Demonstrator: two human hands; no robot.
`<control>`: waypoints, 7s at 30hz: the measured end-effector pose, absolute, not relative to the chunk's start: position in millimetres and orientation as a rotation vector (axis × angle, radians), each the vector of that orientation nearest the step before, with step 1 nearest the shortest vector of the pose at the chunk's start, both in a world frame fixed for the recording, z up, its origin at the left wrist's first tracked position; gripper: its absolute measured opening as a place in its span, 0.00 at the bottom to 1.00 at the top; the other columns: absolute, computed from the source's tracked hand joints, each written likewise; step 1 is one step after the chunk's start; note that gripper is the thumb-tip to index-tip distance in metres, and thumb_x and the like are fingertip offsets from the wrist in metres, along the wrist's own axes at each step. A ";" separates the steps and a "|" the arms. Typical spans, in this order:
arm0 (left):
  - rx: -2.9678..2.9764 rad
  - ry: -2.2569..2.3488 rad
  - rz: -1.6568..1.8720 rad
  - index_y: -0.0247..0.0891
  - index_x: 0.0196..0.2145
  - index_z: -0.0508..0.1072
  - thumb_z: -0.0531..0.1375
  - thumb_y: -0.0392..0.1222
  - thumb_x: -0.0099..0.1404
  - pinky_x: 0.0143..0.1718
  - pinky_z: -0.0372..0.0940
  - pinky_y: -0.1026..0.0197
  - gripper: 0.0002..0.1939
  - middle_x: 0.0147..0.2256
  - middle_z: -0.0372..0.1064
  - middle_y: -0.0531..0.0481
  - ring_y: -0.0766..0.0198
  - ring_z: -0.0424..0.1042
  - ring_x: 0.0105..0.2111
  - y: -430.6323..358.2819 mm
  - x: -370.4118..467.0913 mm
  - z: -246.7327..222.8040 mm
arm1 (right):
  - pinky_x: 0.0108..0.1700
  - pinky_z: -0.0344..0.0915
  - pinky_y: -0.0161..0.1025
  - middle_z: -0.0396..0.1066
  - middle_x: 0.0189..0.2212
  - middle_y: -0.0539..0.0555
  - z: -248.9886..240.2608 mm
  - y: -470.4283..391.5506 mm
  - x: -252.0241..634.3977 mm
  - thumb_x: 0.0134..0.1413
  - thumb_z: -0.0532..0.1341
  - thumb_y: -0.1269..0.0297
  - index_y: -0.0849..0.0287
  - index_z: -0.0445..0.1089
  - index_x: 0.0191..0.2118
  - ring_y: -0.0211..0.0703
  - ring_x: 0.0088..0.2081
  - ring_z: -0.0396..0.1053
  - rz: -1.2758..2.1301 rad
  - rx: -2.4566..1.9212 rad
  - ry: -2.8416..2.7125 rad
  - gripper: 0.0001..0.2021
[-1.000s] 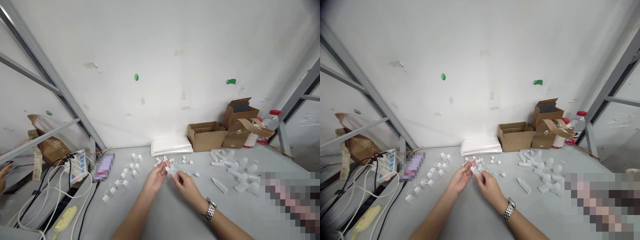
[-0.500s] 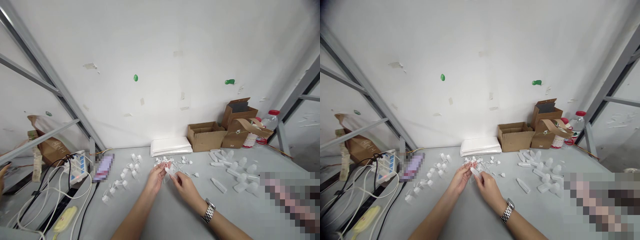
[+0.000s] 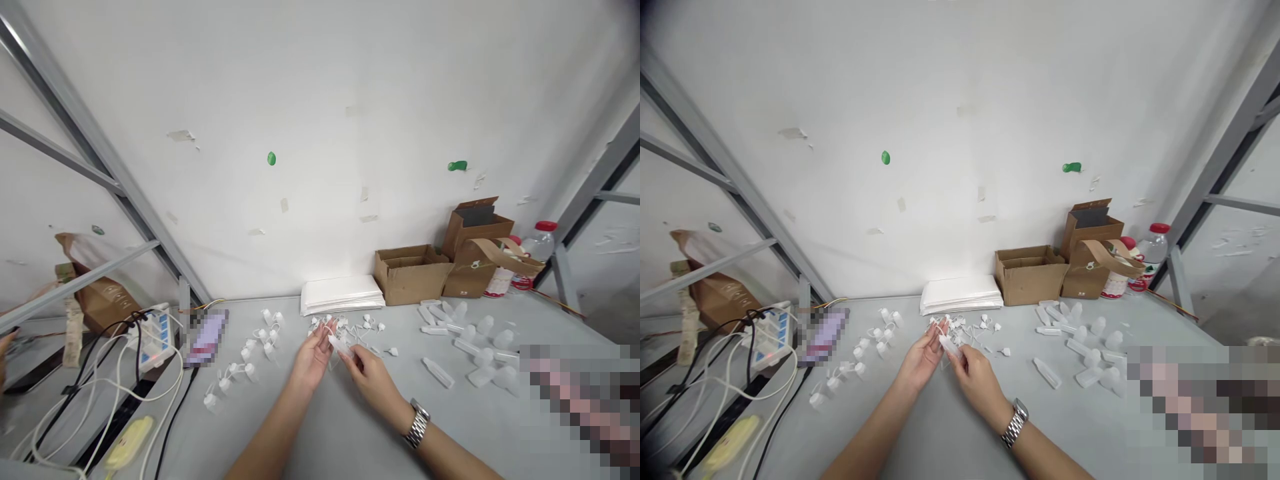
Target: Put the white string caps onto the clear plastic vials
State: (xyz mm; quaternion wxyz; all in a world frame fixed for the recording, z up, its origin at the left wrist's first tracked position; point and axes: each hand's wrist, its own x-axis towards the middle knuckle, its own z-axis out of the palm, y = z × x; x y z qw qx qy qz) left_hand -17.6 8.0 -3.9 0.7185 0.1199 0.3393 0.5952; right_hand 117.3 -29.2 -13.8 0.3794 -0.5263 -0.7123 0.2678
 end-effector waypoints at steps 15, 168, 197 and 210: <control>0.213 0.760 1.284 0.34 0.32 0.70 0.54 0.31 0.59 0.36 0.67 0.65 0.05 0.40 0.72 0.44 0.63 0.71 0.41 8.8 -17.7 -2.6 | 0.25 0.54 0.33 0.60 0.19 0.47 -14.4 -27.8 118.3 0.57 0.48 0.55 0.58 0.58 0.23 0.36 0.22 0.57 0.679 -1.323 -1.833 0.15; 1.874 1.867 0.612 0.39 0.31 0.67 0.54 0.38 0.56 0.40 0.58 0.61 0.04 0.35 0.64 0.48 0.61 0.65 0.39 -23.7 -25.6 -16.3 | 0.40 0.55 0.45 0.72 0.33 0.62 17.7 24.4 262.1 0.51 0.53 0.71 0.63 0.67 0.37 0.53 0.39 0.65 -0.285 -1.741 -2.206 0.08; 1.221 1.323 1.272 0.35 0.26 0.69 0.62 0.38 0.49 0.39 0.61 0.59 0.05 0.30 0.71 0.47 0.62 0.70 0.32 20.9 -30.0 21.8 | 0.35 0.66 0.43 0.72 0.28 0.55 -21.4 7.3 137.9 0.35 0.63 0.44 0.58 0.64 0.33 0.48 0.32 0.70 1.131 -1.143 -1.297 0.23; 0.585 0.799 1.353 0.34 0.25 0.66 0.67 0.40 0.42 0.40 0.60 0.59 0.14 0.28 0.74 0.45 0.60 0.72 0.34 10.7 -12.3 -7.3 | 0.29 0.64 0.38 0.71 0.24 0.52 -33.4 -1.4 121.7 0.40 0.61 0.49 0.60 0.66 0.34 0.42 0.24 0.67 1.146 -1.223 -1.521 0.19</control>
